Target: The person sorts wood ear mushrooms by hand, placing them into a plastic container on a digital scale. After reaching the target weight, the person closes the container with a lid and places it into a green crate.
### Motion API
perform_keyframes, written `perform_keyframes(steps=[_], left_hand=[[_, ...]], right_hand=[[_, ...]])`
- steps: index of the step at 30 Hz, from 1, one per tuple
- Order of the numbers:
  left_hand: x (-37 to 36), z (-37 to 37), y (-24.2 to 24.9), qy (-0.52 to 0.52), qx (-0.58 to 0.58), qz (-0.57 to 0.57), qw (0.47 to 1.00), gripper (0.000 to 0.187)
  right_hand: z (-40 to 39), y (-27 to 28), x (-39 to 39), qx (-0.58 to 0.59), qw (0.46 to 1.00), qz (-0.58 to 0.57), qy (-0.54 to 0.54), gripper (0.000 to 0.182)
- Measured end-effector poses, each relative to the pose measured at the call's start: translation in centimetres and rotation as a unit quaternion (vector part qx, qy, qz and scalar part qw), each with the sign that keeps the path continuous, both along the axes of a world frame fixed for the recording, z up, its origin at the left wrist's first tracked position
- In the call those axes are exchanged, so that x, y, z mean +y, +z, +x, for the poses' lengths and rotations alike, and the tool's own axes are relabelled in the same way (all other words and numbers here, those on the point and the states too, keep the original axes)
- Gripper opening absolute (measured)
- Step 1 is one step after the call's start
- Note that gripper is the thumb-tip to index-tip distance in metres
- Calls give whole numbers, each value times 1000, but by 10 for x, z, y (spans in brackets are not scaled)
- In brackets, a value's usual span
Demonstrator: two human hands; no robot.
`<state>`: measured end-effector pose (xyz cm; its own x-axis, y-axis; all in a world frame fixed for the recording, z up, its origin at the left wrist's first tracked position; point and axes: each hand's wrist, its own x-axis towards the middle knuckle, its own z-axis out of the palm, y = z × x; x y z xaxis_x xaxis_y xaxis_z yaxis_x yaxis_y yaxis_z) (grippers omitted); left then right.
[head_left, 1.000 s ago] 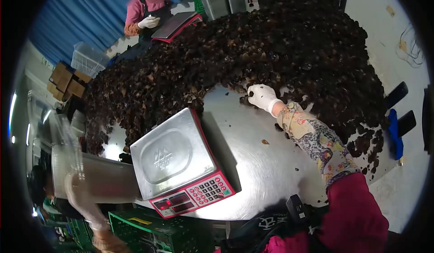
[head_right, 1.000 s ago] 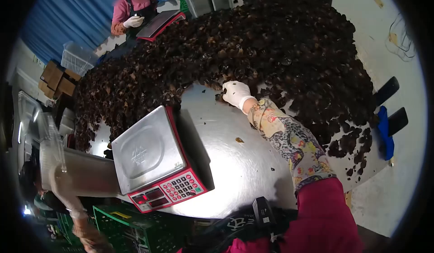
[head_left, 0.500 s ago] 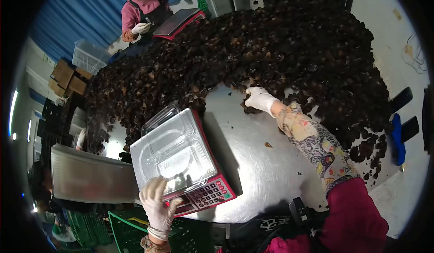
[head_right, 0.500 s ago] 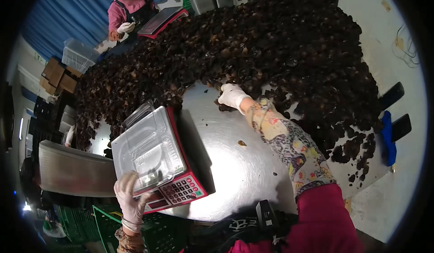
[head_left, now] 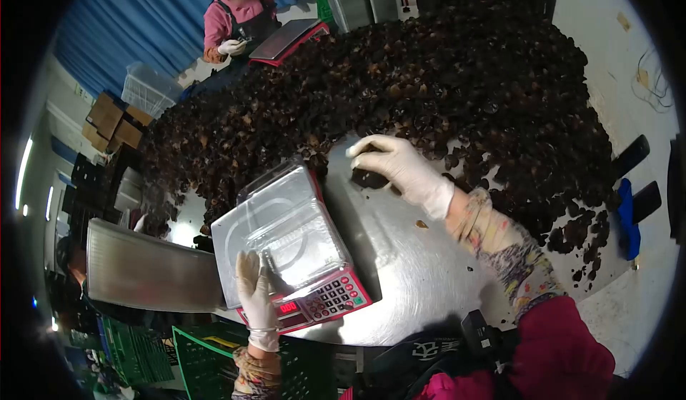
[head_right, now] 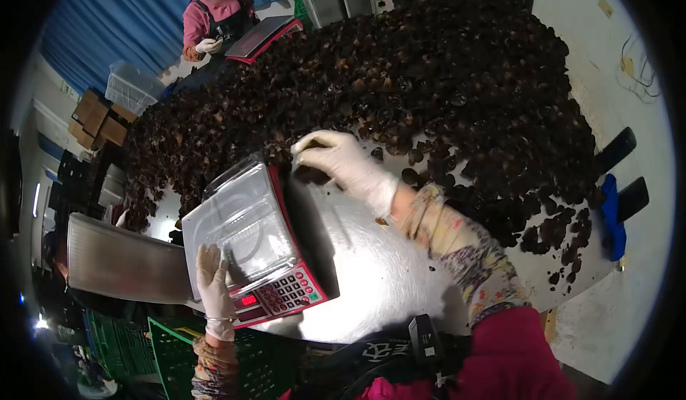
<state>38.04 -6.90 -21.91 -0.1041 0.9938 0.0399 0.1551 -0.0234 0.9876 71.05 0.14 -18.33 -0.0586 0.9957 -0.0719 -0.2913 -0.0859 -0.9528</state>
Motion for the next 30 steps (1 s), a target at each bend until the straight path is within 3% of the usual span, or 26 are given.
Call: perform_keyframes(steps=[1,2,3,4,5,7,10,11,13,14,15,16,17,19,20,21,23,25,26,27,29,30], left_hand=[[-3,9,1,0,-3,3,1000,56],[-6,13,-2,-13,-6,28,1000,56],[-8,22,0,-3,-22,24,999,56],[-7,26,-2,-11,-39,43,998,56],[-7,29,-4,-18,-55,62,996,56],[-7,32,-2,-10,-60,71,996,56],[-5,21,-7,38,-100,66,992,57],[-3,6,-17,43,-93,73,992,57],[-3,-8,-16,60,-92,64,992,56],[-2,-12,-16,73,-91,53,992,56],[-1,-16,-16,93,-91,53,990,55],[-3,-7,-6,131,-81,46,987,54],[-7,2,6,169,-69,37,983,53],[-15,1,8,189,118,154,963,49],[-23,7,14,210,108,166,957,47],[-31,16,22,231,207,189,932,47],[-51,36,25,199,253,260,910,46],[-79,48,16,-18,246,224,943,47],[-83,69,20,-134,153,117,972,47],[-85,93,22,-245,56,5,968,48],[-82,124,0,-344,-114,-154,919,54],[-81,139,-20,-329,-213,-201,898,60]], right_hand=[[-22,-5,-3,-57,985,161,-19,17],[-46,-5,-7,-26,984,173,25,16],[-67,-2,-15,-80,975,201,47,18],[-84,2,-22,-277,920,275,38,31],[-100,-4,-29,-355,873,332,44,46],[-113,-8,-31,-262,883,381,85,56],[-85,-14,-13,-44,964,239,110,40],[-68,-23,2,-104,975,173,91,35],[-38,-59,28,-188,967,173,-20,27],[-23,-83,41,-275,952,119,-56,31],[-12,-105,46,-352,918,156,-90,40],[-3,-121,47,-423,875,215,-98,45],[5,-126,44,-424,875,214,-97,45],[12,-134,42,-554,819,151,0,46],[14,-129,43,-519,846,124,6,43],[12,-131,48,-519,846,123,6,43],[2,-127,57,-449,868,201,-65,43],[-10,-115,58,-501,832,229,-67,46],[-16,-138,74,-555,794,240,-56,42],[-19,-161,88,-607,754,249,-44,38],[-18,-156,90,-579,781,229,-42,32],[-15,-150,86,-549,807,213,-39,27]])
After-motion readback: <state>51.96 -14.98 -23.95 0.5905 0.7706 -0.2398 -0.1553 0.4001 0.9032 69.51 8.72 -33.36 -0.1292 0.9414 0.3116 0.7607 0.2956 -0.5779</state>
